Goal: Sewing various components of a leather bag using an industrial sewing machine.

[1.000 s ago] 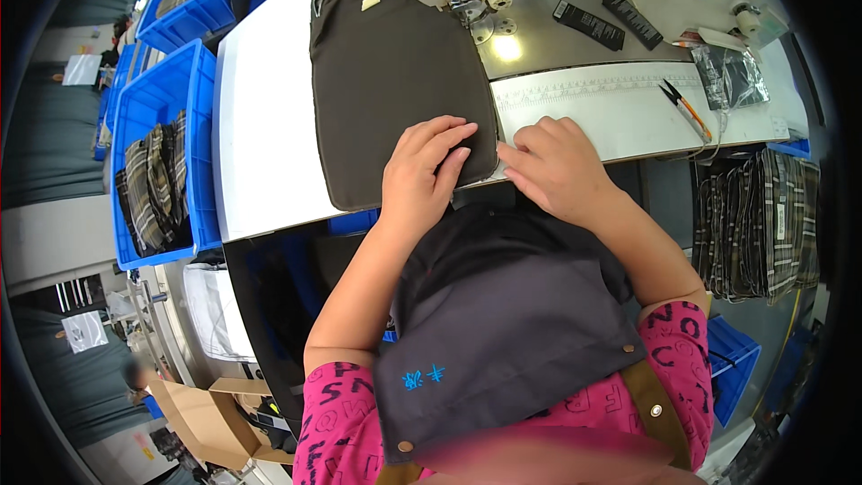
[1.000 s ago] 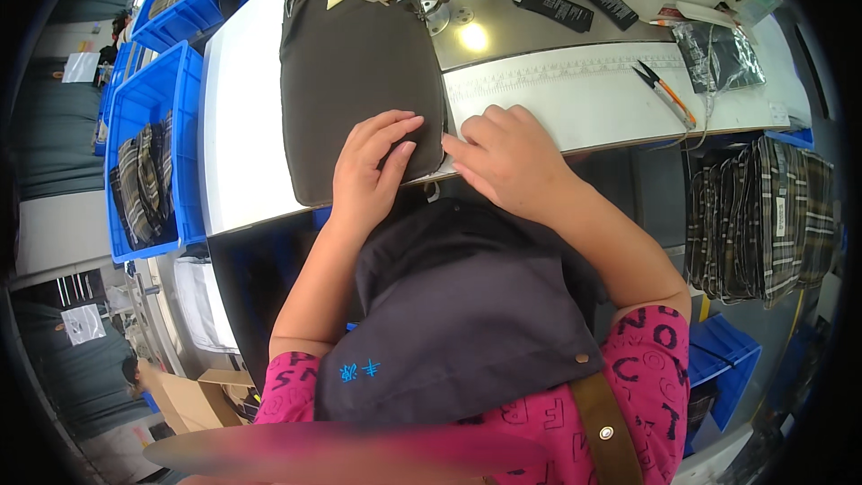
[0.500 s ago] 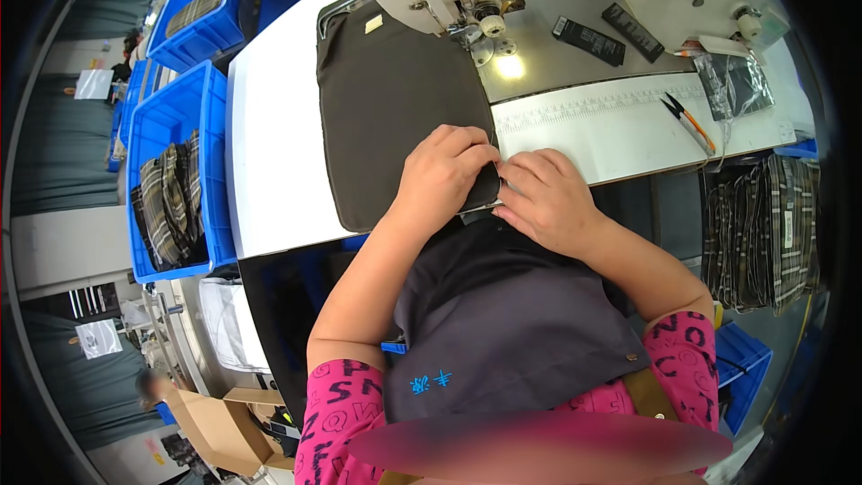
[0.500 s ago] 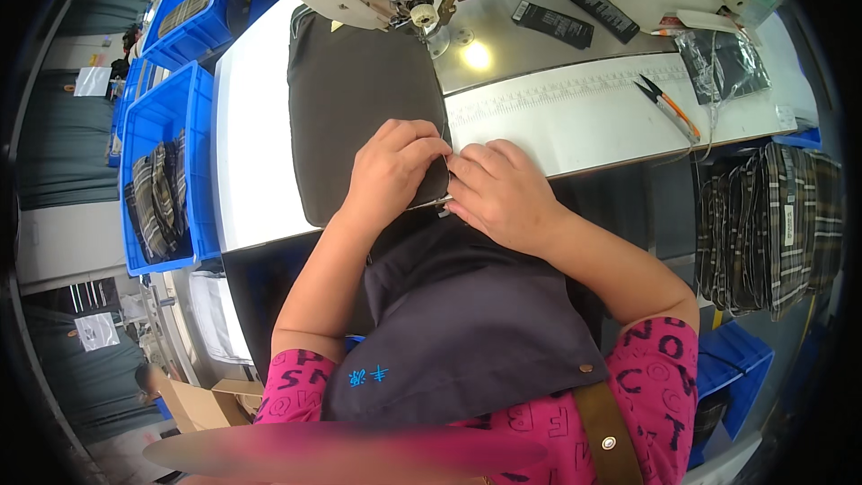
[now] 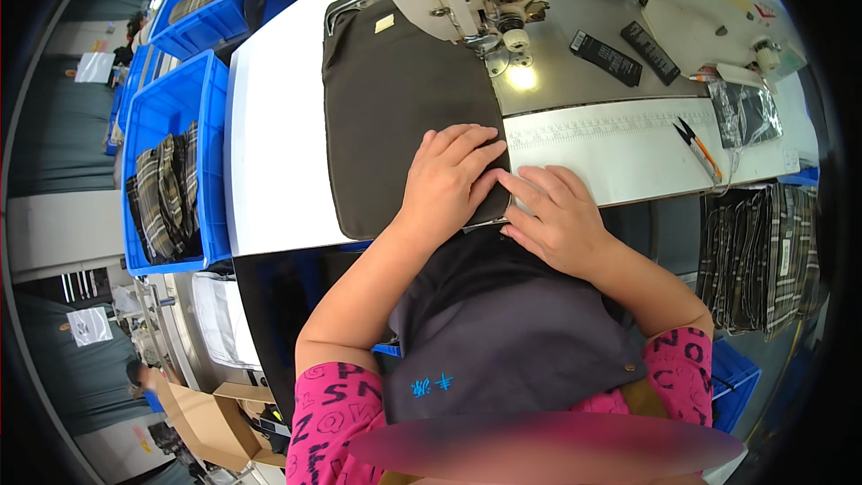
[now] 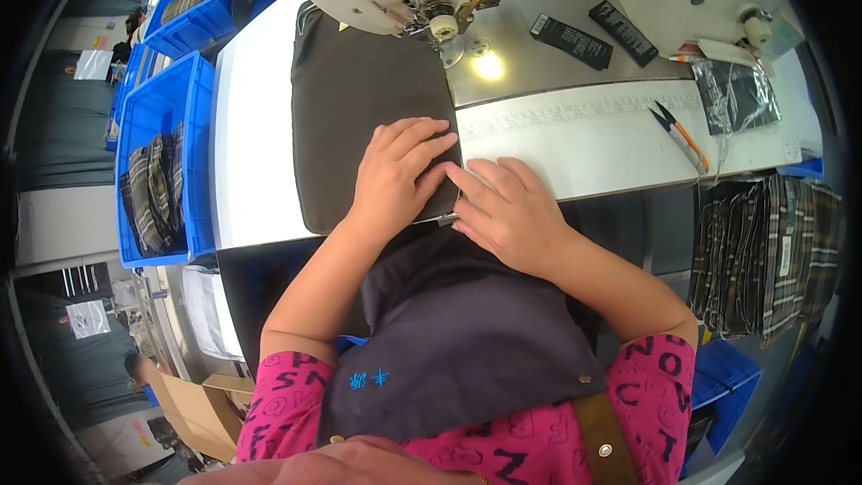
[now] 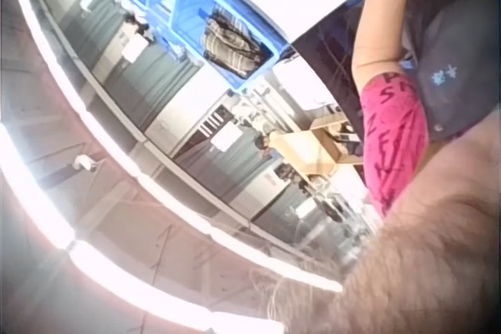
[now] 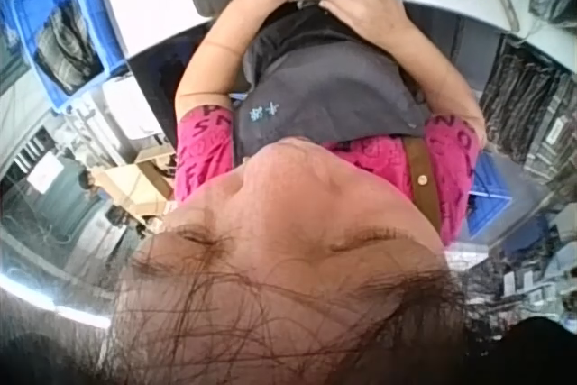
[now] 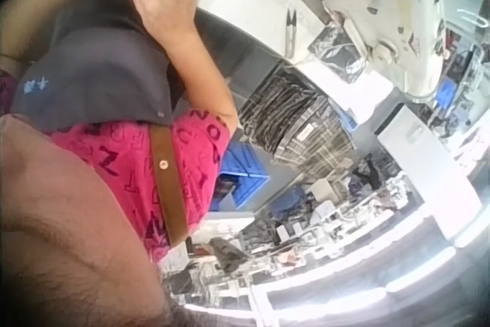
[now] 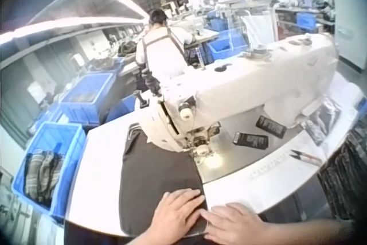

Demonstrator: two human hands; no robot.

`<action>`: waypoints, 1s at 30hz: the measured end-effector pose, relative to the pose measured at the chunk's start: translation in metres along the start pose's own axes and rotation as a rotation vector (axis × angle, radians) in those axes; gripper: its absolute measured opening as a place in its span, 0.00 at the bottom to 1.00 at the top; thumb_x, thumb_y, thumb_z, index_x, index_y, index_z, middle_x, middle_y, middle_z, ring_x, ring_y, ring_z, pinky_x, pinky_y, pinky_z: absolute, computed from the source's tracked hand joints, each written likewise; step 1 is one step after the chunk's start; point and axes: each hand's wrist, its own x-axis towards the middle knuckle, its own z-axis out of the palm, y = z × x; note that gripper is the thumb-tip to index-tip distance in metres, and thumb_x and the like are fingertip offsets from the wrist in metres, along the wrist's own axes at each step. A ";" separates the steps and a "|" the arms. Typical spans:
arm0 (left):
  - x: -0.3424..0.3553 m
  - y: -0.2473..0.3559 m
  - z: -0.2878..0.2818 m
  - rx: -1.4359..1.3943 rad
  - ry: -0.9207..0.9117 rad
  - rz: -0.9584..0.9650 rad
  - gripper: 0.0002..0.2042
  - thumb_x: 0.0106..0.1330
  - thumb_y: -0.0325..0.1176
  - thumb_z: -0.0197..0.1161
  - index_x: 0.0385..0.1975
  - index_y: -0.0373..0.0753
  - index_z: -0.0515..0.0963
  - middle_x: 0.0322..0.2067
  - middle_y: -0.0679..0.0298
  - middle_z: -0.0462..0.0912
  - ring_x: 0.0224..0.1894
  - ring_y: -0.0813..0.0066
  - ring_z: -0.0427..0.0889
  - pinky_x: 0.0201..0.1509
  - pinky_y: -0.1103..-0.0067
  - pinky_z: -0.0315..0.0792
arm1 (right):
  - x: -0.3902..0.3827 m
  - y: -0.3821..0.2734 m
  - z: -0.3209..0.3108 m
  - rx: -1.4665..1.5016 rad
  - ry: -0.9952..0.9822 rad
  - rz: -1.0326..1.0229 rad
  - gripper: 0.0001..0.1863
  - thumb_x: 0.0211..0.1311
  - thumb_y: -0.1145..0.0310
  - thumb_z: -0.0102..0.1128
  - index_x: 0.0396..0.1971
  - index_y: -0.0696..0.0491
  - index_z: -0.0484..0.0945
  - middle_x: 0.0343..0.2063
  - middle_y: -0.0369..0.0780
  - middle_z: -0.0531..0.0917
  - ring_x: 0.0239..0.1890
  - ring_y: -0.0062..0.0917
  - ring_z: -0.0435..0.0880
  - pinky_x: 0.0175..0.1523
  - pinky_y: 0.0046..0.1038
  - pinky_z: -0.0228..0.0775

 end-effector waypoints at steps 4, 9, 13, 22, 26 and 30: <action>-0.008 -0.002 -0.008 -0.045 -0.107 -0.036 0.22 0.61 0.30 0.73 0.57 0.42 0.83 0.63 0.63 0.80 0.66 0.58 0.76 0.61 0.62 0.71 | 0.002 0.003 -0.008 0.009 -0.139 -0.038 0.18 0.54 0.60 0.76 0.41 0.53 0.83 0.56 0.43 0.80 0.55 0.35 0.76 0.57 0.40 0.71; -0.009 -0.004 -0.011 -0.073 -0.146 -0.054 0.24 0.63 0.33 0.72 0.61 0.43 0.81 0.65 0.65 0.79 0.69 0.59 0.73 0.61 0.62 0.70 | 0.006 0.004 -0.013 0.028 -0.183 -0.055 0.20 0.52 0.59 0.77 0.42 0.53 0.83 0.55 0.44 0.81 0.52 0.34 0.76 0.55 0.39 0.71; -0.004 -0.011 -0.010 -0.095 -0.146 -0.057 0.24 0.63 0.33 0.72 0.61 0.43 0.81 0.66 0.65 0.79 0.69 0.59 0.73 0.62 0.61 0.70 | 0.015 0.008 -0.014 0.018 -0.205 -0.036 0.22 0.51 0.57 0.77 0.42 0.53 0.83 0.55 0.42 0.81 0.52 0.33 0.76 0.54 0.38 0.70; 0.017 -0.037 -0.007 -0.133 -0.135 -0.066 0.24 0.63 0.35 0.73 0.62 0.44 0.82 0.66 0.65 0.79 0.71 0.59 0.73 0.65 0.57 0.70 | 0.039 0.025 -0.013 -0.010 -0.241 -0.011 0.23 0.51 0.55 0.78 0.42 0.52 0.82 0.54 0.41 0.81 0.53 0.33 0.77 0.55 0.37 0.70; 0.027 -0.045 -0.007 -0.120 -0.132 -0.074 0.24 0.63 0.35 0.73 0.62 0.46 0.82 0.66 0.65 0.79 0.71 0.59 0.73 0.68 0.54 0.68 | 0.047 0.034 -0.011 -0.015 -0.258 -0.007 0.23 0.51 0.54 0.78 0.42 0.52 0.82 0.54 0.41 0.82 0.53 0.33 0.77 0.55 0.37 0.69; 0.035 -0.056 -0.006 -0.138 -0.129 -0.069 0.24 0.64 0.36 0.72 0.62 0.47 0.82 0.66 0.65 0.79 0.71 0.59 0.72 0.69 0.52 0.68 | 0.056 0.044 -0.009 -0.044 -0.252 -0.030 0.24 0.51 0.54 0.78 0.42 0.52 0.82 0.54 0.40 0.82 0.53 0.33 0.77 0.55 0.36 0.69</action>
